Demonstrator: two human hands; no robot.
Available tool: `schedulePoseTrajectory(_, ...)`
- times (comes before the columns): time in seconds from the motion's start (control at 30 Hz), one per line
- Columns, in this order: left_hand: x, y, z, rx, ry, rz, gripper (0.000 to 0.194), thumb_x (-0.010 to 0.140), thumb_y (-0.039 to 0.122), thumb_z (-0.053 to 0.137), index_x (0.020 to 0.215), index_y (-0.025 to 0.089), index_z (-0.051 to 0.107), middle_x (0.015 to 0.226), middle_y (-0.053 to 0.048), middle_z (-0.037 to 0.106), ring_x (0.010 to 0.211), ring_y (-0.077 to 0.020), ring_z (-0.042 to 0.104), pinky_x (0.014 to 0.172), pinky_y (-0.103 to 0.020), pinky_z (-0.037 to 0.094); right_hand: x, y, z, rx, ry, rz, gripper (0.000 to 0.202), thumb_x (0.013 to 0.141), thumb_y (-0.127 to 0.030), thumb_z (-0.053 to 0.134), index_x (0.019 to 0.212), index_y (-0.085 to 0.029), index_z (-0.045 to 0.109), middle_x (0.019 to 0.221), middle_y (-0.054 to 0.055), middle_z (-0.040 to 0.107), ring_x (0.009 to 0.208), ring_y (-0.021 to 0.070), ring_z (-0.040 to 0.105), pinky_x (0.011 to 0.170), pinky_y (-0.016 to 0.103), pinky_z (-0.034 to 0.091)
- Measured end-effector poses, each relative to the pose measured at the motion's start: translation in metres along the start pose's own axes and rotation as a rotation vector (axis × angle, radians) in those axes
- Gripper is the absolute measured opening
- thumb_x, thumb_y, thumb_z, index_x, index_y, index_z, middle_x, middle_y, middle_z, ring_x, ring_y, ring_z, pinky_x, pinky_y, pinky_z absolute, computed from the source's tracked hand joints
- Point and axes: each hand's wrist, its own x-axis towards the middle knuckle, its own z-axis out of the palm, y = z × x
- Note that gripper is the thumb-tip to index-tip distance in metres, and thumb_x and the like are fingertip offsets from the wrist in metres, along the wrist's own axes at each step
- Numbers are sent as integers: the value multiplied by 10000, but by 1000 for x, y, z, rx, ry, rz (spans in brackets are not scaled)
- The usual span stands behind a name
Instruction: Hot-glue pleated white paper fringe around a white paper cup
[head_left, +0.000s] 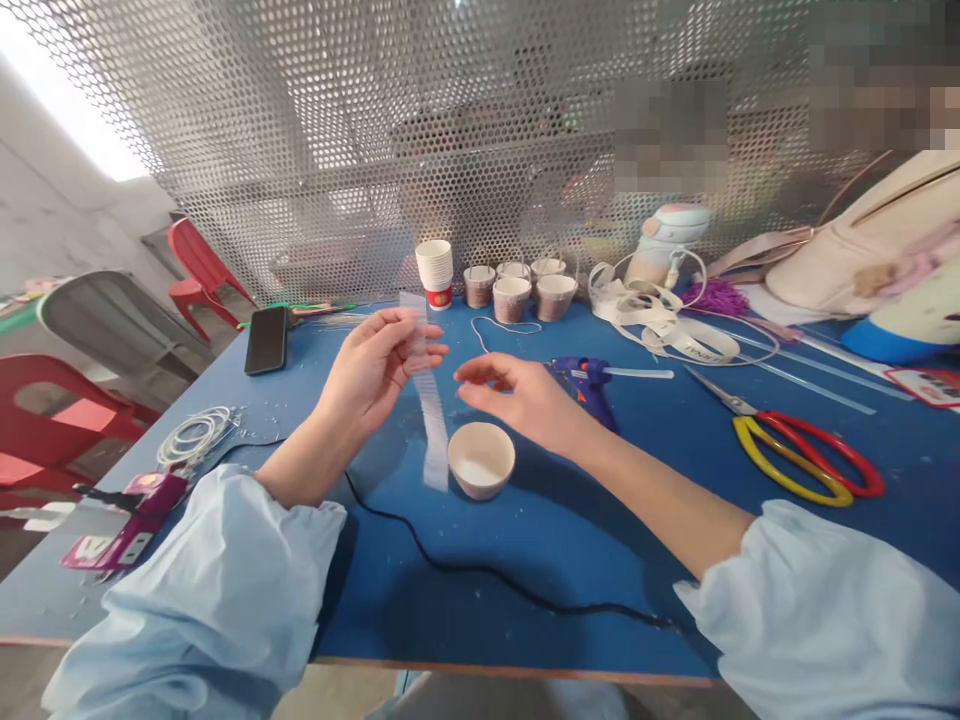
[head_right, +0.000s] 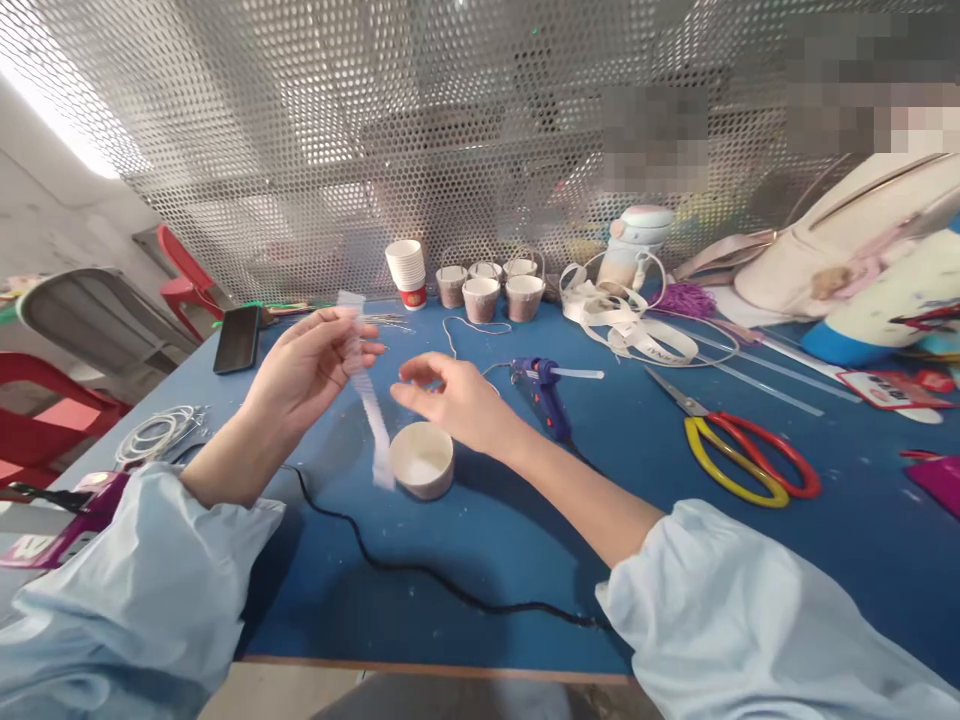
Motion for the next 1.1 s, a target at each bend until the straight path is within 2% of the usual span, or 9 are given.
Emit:
schedulePoseTrajectory(0.1, -3, 6, 17, -74, -12, 54, 77, 846, 95, 528, 794, 149, 546, 761, -26, 708, 671, -126, 705, 658, -225, 580, -2, -7, 13, -11, -31, -65, 309, 724, -293, 726, 1009, -195, 655, 1115, 66, 698, 1024, 205, 628, 925, 386, 469)
schedulePoseTrajectory(0.23, 0, 9, 36, -167, -44, 85, 114, 854, 86, 508, 764, 152, 532, 756, -30, 714, 682, -120, 702, 731, -246, 586, -1, -7, 16, 8, 3, -77, 97, 777, -218, 645, 860, -182, 680, 937, 31, 738, 900, 179, 663, 856, 346, 501)
schedulePoseTrajectory(0.37, 6, 16, 36, -213, -8, 147, 101, 846, 90, 519, 769, 154, 530, 737, -21, 704, 707, -128, 706, 782, -270, 585, 3, -2, 3, 158, 67, 38, 52, 766, -222, 674, 778, -171, 672, 832, 19, 734, 804, 153, 666, 830, 325, 512)
schedulePoseTrajectory(0.5, 8, 18, 14, -153, 126, 201, 113, 827, 80, 530, 753, 165, 515, 711, -12, 699, 721, -137, 710, 773, -276, 591, 7, 5, -12, 356, 4, 239, 65, 748, -178, 706, 779, -160, 652, 747, 31, 729, 654, 121, 664, 700, 276, 548)
schedulePoseTrajectory(0.57, 9, 15, -3, -107, 213, 195, 127, 805, 62, 534, 748, 173, 513, 697, -7, 700, 719, -136, 711, 740, -261, 593, 8, 9, -17, 364, -17, 273, 75, 746, -175, 714, 785, -153, 653, 726, 41, 727, 579, 107, 642, 594, 245, 539)
schedulePoseTrajectory(0.67, 8, 6, -30, -41, 281, 170, 136, 787, 67, 560, 721, 174, 509, 673, -4, 690, 684, -128, 700, 725, -262, 596, 10, 14, -21, 373, -40, 296, 88, 737, -159, 726, 785, -141, 655, 691, 40, 717, 507, 88, 601, 499, 212, 501)
schedulePoseTrajectory(0.8, 6, -7, -57, -6, 334, 130, 116, 766, 80, 582, 716, 164, 521, 662, -18, 689, 657, -136, 697, 678, -254, 592, 12, 17, -23, 370, -39, 279, 104, 735, -93, 710, 807, -132, 646, 677, 25, 708, 502, 69, 583, 509, 196, 494)
schedulePoseTrajectory(0.97, 3, -21, -80, 54, 344, 98, 111, 726, 117, 616, 765, 166, 524, 681, -13, 690, 634, -139, 687, 645, -254, 573, 12, 19, -27, 347, -39, 243, 177, 721, -77, 723, 872, -133, 650, 672, -1, 682, 548, 70, 594, 570, 206, 523)
schedulePoseTrajectory(1.1, 1, -32, -101, 290, 373, 81, 197, 666, 175, 655, 796, 168, 507, 756, -26, 679, 642, -140, 660, 624, -267, 546, 9, 15, -26, 318, -71, 232, 187, 718, -77, 713, 887, -132, 654, 773, 32, 695, 562, 84, 611, 519, 217, 521)
